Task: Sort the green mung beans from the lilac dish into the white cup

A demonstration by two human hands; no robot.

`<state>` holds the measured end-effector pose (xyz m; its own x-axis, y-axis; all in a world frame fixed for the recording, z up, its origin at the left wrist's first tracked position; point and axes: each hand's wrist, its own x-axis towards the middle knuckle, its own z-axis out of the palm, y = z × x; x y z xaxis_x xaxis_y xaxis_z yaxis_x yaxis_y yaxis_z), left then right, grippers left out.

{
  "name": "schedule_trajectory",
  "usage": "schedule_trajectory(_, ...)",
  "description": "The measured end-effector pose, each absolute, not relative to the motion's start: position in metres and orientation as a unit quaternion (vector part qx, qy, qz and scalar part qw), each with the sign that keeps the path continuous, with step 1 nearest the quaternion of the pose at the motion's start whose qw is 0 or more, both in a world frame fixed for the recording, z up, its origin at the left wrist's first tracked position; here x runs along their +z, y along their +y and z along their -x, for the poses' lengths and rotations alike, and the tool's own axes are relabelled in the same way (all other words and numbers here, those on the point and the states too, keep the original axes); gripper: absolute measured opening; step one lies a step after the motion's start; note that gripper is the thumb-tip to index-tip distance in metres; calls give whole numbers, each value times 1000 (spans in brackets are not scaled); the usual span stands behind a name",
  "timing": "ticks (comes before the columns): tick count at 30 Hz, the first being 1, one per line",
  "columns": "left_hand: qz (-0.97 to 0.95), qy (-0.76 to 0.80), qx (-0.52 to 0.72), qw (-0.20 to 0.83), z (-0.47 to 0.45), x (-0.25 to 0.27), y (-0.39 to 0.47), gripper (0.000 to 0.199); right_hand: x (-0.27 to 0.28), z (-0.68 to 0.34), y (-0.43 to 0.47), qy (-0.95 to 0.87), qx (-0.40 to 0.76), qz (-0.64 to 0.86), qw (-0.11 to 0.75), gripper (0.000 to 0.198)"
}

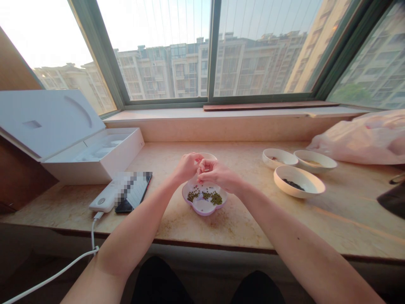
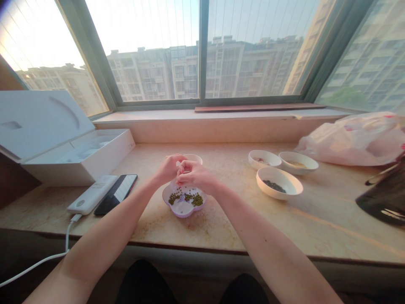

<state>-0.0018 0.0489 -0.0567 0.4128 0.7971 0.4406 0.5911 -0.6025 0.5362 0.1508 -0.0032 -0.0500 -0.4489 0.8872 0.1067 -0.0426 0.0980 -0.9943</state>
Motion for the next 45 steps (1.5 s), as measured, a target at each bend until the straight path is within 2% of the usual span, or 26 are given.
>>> schedule_trajectory(3,-807,433,359,178,0,-58,50,17,-55,-153,-1,-702,475,391,358,24)
schedule_trajectory(8,-793,466,367,136,1,-60,55,20,-61,-150,-6,-824,312,409,238,19)
schedule_trajectory(13,-796,469,363,125,2,-59,55,19,-62,-143,-8,-859,264,405,170,18)
schedule_trajectory(18,-795,470,360,131,2,-58,54,18,-63,-140,-8,-857,254,422,150,16)
schedule_trajectory(21,-792,468,369,134,2,-56,53,18,-64,-141,-8,-846,290,414,172,17)
schedule_trajectory(29,-789,460,384,136,2,-55,53,19,-64,-152,0,-771,472,354,239,22)
schedule_trajectory(32,-789,456,388,140,3,-55,54,18,-59,-155,1,-705,565,321,283,20)
schedule_trajectory(37,-811,430,369,144,7,-51,50,13,-47,-158,-1,-565,680,280,374,32)
schedule_trajectory(42,-826,436,342,104,7,-51,48,8,-38,-163,-2,-486,711,243,446,39)
schedule_trajectory(45,-843,424,319,92,6,-51,48,13,-34,-165,-2,-465,712,237,469,41)
